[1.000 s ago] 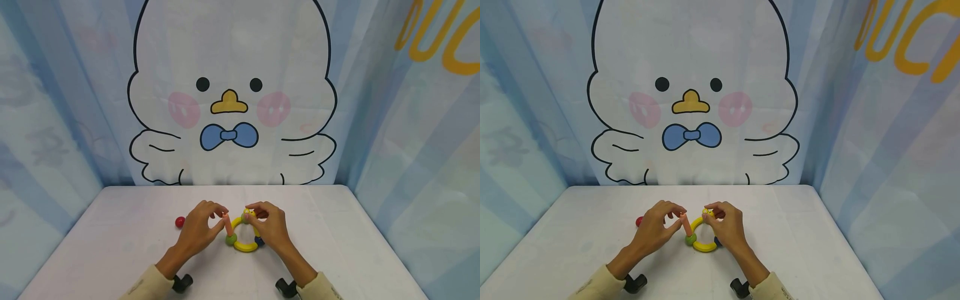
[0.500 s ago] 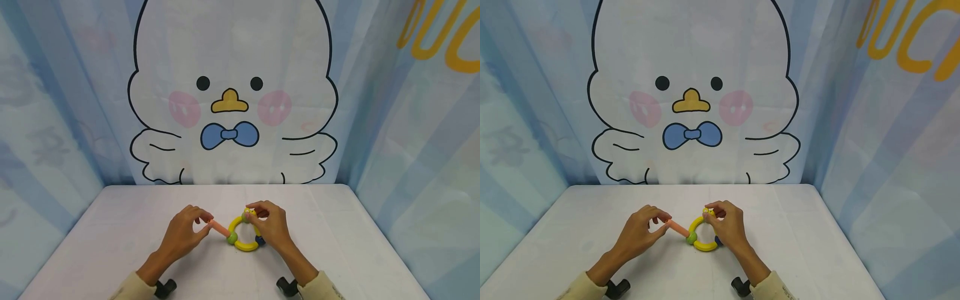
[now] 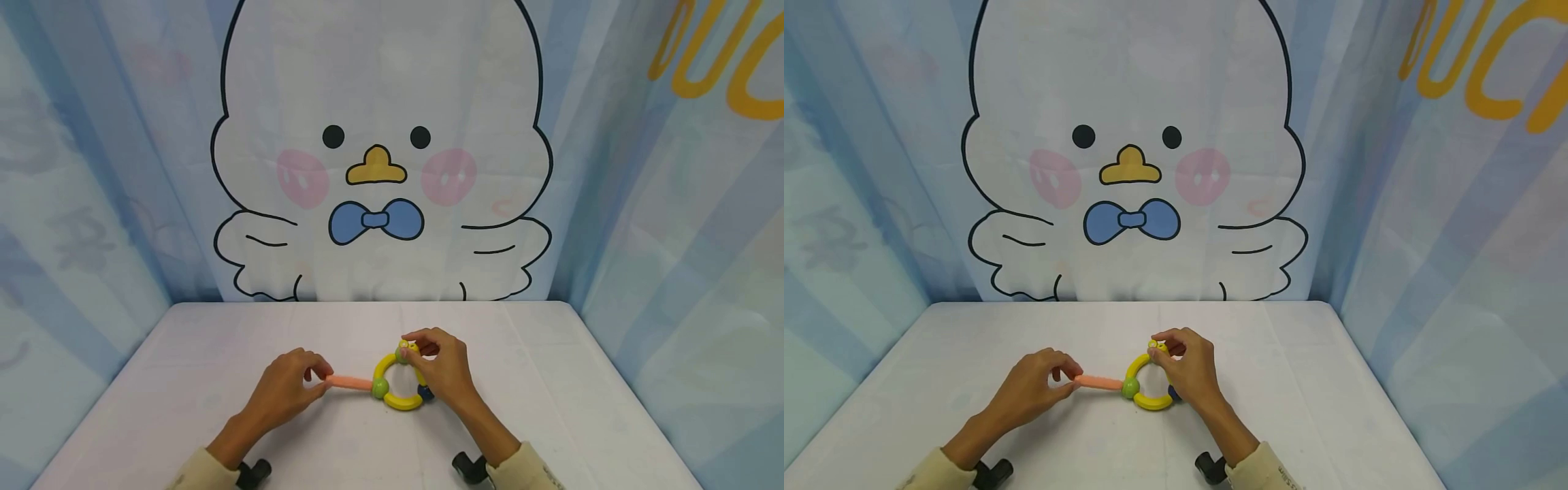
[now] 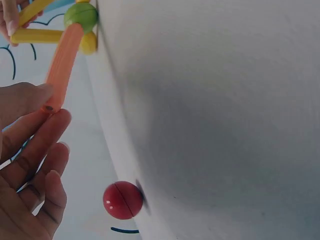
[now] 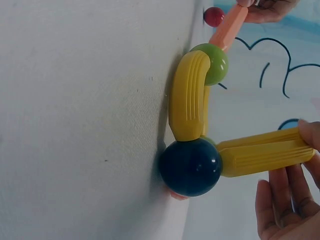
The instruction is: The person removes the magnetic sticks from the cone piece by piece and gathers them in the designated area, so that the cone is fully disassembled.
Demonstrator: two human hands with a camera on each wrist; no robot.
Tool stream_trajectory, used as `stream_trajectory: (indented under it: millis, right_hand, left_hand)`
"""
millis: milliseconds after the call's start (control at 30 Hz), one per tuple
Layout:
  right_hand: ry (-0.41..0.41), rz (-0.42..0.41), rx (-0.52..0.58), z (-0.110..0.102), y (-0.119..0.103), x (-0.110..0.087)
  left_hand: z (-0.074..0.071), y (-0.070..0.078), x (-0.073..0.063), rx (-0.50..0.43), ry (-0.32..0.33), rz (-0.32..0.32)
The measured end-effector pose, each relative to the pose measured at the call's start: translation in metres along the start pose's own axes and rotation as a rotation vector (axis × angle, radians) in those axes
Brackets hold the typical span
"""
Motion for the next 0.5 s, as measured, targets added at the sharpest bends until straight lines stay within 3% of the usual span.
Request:
stream_trajectory:
  millis: [200,500]
  right_hand:
    - [-0.003,-0.003,0.006,0.0,0.0,0.0]
    - [-0.007,-0.012,0.003,0.0,0.0,0.0]
  left_hand:
    - [0.006,-0.009,0.004,0.016,-0.108,-0.043]
    - [0.016,-0.019,0.011,0.023,-0.174,-0.029]
Point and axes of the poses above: each hand's wrist, its own x-axis towards the middle knuckle, its own z-axis out of the palm, y = z × x, the point moved 2 cm from there along x, towards the middle knuckle, and after that the axes turned 10 degrees about -y, right-handed, at the moved point
